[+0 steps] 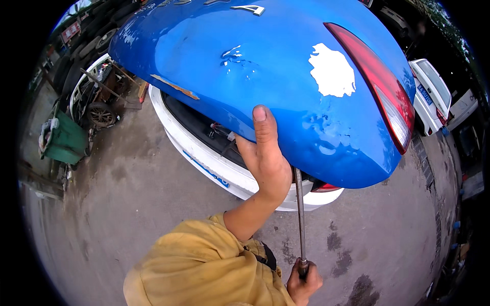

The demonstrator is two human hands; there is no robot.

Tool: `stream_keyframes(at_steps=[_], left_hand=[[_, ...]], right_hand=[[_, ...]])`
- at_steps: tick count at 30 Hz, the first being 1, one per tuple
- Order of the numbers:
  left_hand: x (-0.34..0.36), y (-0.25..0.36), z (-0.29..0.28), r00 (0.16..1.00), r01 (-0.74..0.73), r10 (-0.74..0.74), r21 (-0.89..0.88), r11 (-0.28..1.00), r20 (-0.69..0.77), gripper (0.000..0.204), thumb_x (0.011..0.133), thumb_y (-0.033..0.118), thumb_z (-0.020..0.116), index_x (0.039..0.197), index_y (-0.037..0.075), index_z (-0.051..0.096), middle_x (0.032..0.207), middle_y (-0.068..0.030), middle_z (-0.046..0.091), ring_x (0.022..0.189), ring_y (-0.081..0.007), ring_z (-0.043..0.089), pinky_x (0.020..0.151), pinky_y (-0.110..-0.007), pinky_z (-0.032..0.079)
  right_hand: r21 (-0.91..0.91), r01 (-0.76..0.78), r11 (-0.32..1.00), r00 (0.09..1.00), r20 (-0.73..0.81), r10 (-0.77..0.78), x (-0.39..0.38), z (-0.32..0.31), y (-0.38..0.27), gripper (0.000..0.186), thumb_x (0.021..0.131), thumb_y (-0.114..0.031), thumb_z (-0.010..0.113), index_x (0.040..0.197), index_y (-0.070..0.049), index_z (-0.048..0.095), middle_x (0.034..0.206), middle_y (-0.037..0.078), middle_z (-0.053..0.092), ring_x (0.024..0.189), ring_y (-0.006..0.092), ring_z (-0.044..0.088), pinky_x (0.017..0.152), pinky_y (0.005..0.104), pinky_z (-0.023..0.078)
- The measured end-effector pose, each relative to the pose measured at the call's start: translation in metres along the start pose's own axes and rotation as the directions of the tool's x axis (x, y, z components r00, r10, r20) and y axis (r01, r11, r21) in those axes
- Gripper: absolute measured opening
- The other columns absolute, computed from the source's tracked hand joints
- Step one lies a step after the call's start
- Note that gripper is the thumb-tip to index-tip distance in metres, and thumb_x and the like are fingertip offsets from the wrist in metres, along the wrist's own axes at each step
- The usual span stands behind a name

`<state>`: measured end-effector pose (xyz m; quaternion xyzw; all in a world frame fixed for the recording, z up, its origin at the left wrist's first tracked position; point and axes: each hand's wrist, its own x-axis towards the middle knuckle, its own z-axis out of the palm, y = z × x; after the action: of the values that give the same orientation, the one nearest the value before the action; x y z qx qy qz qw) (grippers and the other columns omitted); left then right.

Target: The person uses a hammer and a screwdriver to push out a dent on the rear trunk lid of a blue car. They repeatedly strike the screwdriver handle with the hammer to apply force to the dented area. Later, they use a long metal rod to push the dent from the inside of the trunk.

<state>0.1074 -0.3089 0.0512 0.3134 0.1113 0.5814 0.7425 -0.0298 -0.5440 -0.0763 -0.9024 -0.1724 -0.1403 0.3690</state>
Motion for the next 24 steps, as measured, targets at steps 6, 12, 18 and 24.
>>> stream_keyframes(at_steps=[6,12,18,24], left_hand=[[0.000,-0.003,0.008,0.999,-0.020,0.020,-0.003,1.000,-0.050,0.057,0.099,0.042,0.058,0.134,-0.001,0.046,0.124,-0.0122,0.055,0.108,-0.0172,0.054,0.093,-0.029,0.046],[-0.002,-0.009,-0.002,0.988,0.022,-0.025,-0.021,1.000,-0.155,0.047,0.099,0.039,0.058,0.125,0.001,0.053,0.110,-0.0087,0.062,0.097,-0.0146,0.059,0.086,-0.028,0.049],[-0.006,-0.003,0.008,0.998,0.068,-0.068,-0.120,0.990,0.001,0.053,0.103,0.043,0.046,0.130,-0.002,0.050,0.118,-0.0146,0.063,0.099,-0.0204,0.064,0.087,-0.032,0.053],[-0.001,-0.007,0.008,0.994,0.089,-0.092,-0.049,0.995,-0.061,0.049,0.101,0.042,0.050,0.124,-0.002,0.053,0.111,-0.0147,0.063,0.090,-0.0187,0.065,0.079,-0.030,0.055]], right_hand=[[0.061,0.166,0.984,0.983,-0.086,-0.161,0.017,0.018,0.020,0.017,0.077,-0.005,0.077,0.076,-0.004,0.060,0.051,0.006,0.048,0.039,0.0214,0.045,0.043,0.0317,0.039],[-0.122,0.342,0.932,0.922,-0.147,-0.357,0.021,0.047,0.069,0.016,0.074,-0.012,0.080,0.081,-0.007,0.066,0.053,0.005,0.051,0.041,0.0239,0.050,0.045,0.0340,0.042],[-0.020,0.496,0.868,0.850,-0.193,-0.490,0.049,0.067,0.089,0.019,0.080,-0.018,0.078,0.090,-0.004,0.070,0.073,0.009,0.067,0.056,0.0259,0.062,0.053,0.0358,0.052],[-0.122,0.375,0.919,0.881,-0.260,-0.395,0.035,0.063,0.080,0.018,0.071,-0.009,0.080,0.078,-0.006,0.063,0.048,0.005,0.047,0.037,0.0234,0.048,0.042,0.0328,0.040]])
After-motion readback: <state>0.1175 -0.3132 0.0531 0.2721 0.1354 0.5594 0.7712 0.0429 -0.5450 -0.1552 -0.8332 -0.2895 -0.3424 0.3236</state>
